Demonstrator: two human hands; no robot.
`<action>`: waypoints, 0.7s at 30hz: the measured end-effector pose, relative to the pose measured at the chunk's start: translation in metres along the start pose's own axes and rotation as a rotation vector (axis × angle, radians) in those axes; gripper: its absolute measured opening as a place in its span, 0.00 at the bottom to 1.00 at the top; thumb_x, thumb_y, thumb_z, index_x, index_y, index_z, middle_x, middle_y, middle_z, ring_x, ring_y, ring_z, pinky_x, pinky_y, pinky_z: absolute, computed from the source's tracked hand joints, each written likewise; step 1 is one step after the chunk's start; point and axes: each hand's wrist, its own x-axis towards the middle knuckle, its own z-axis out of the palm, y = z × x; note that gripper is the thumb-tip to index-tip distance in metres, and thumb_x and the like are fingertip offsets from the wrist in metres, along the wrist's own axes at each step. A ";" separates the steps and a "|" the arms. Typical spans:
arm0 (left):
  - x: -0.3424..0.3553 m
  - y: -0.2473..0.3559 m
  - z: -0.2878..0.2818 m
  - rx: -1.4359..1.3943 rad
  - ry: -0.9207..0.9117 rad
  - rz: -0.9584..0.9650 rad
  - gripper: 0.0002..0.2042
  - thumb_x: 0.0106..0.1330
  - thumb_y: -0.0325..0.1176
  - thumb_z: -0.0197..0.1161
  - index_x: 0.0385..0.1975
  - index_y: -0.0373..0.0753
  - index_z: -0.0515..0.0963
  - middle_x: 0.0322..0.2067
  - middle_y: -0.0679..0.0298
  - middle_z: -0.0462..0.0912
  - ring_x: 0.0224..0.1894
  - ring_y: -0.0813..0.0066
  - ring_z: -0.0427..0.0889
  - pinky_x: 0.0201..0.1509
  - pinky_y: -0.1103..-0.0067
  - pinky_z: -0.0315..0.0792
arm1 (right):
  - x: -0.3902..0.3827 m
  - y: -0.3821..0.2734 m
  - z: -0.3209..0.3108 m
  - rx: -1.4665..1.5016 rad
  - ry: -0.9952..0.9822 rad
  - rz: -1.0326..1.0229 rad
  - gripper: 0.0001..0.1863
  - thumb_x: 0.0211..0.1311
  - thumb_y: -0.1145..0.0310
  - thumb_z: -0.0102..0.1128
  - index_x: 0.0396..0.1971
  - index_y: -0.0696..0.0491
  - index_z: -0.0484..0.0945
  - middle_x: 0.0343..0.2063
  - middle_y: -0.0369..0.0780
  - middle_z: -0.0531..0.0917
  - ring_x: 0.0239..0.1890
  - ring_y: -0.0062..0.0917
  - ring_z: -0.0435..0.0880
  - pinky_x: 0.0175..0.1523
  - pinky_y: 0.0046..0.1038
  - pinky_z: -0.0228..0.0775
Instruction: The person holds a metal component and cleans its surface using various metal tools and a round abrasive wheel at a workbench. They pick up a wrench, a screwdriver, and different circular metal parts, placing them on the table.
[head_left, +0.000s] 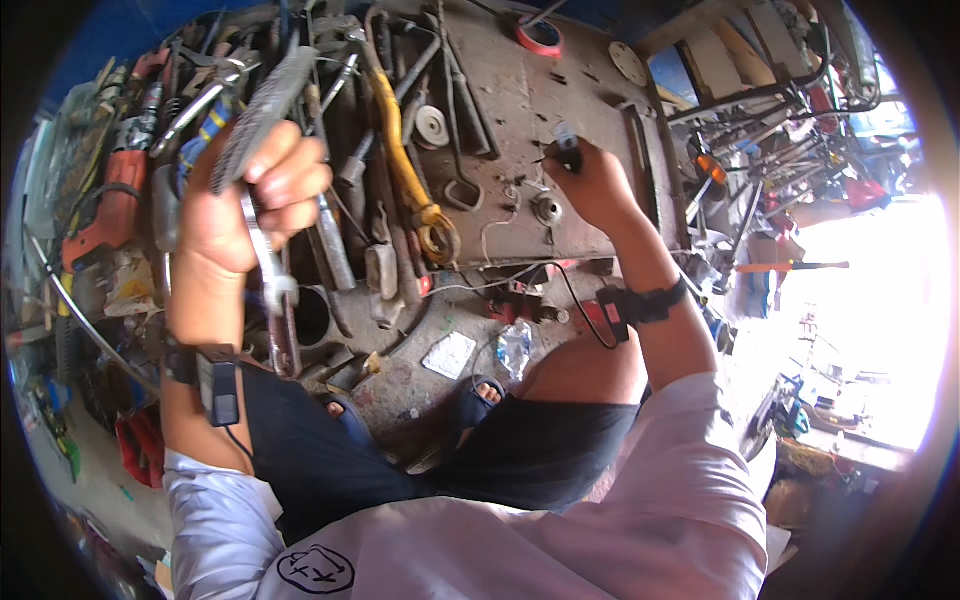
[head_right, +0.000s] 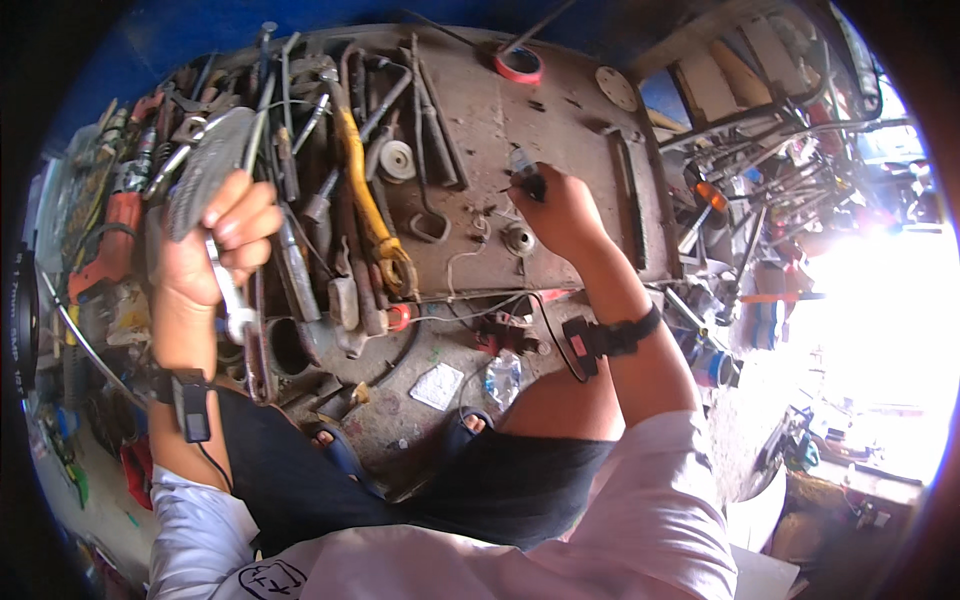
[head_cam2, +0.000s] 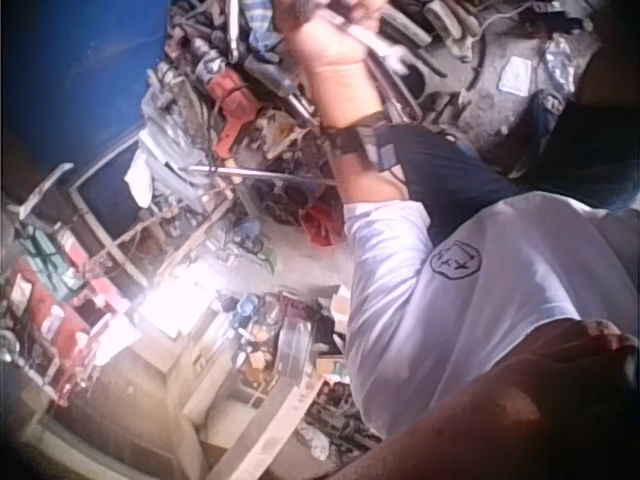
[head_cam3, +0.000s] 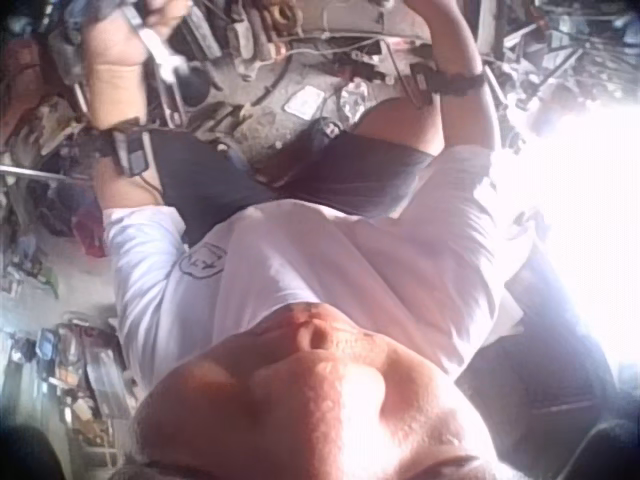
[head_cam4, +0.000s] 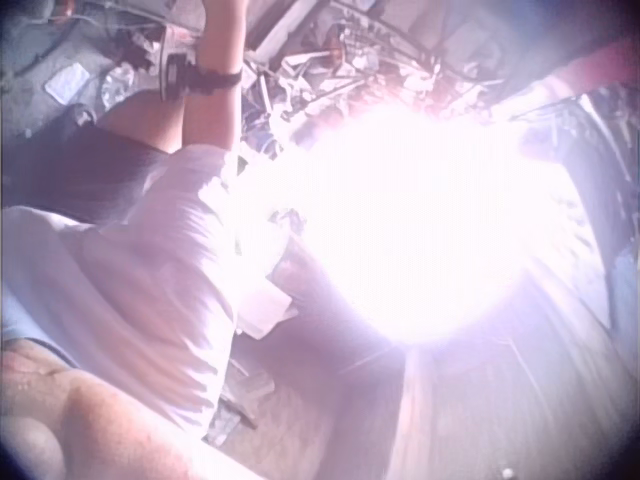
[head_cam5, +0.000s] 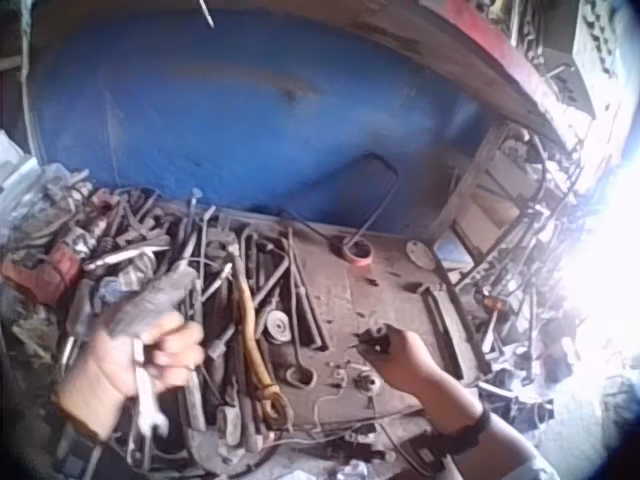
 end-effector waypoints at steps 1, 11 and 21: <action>0.007 -0.010 0.004 -0.062 0.047 0.011 0.21 0.69 0.48 0.57 0.17 0.43 0.65 0.26 0.65 0.68 0.28 0.81 0.65 0.25 0.85 0.60 | -0.002 -0.017 -0.006 0.112 0.009 0.009 0.13 0.61 0.63 0.66 0.38 0.56 0.81 0.28 0.43 0.85 0.31 0.30 0.84 0.39 0.32 0.74; 0.041 -0.076 0.020 -0.289 0.486 0.037 0.20 0.72 0.43 0.49 0.24 0.33 0.74 0.39 0.44 0.82 0.39 0.54 0.82 0.51 0.61 0.82 | -0.028 -0.141 0.007 0.655 -0.148 -0.374 0.10 0.66 0.71 0.62 0.43 0.59 0.81 0.26 0.30 0.81 0.20 0.06 0.69 0.22 0.15 0.58; 0.036 -0.076 -0.002 -0.276 0.283 0.006 0.17 0.71 0.45 0.53 0.27 0.37 0.74 0.29 0.61 0.73 0.34 0.69 0.73 0.33 0.78 0.67 | 0.030 0.032 -0.005 0.044 0.151 0.102 0.16 0.56 0.58 0.66 0.41 0.51 0.86 0.31 0.44 0.87 0.37 0.38 0.87 0.42 0.35 0.76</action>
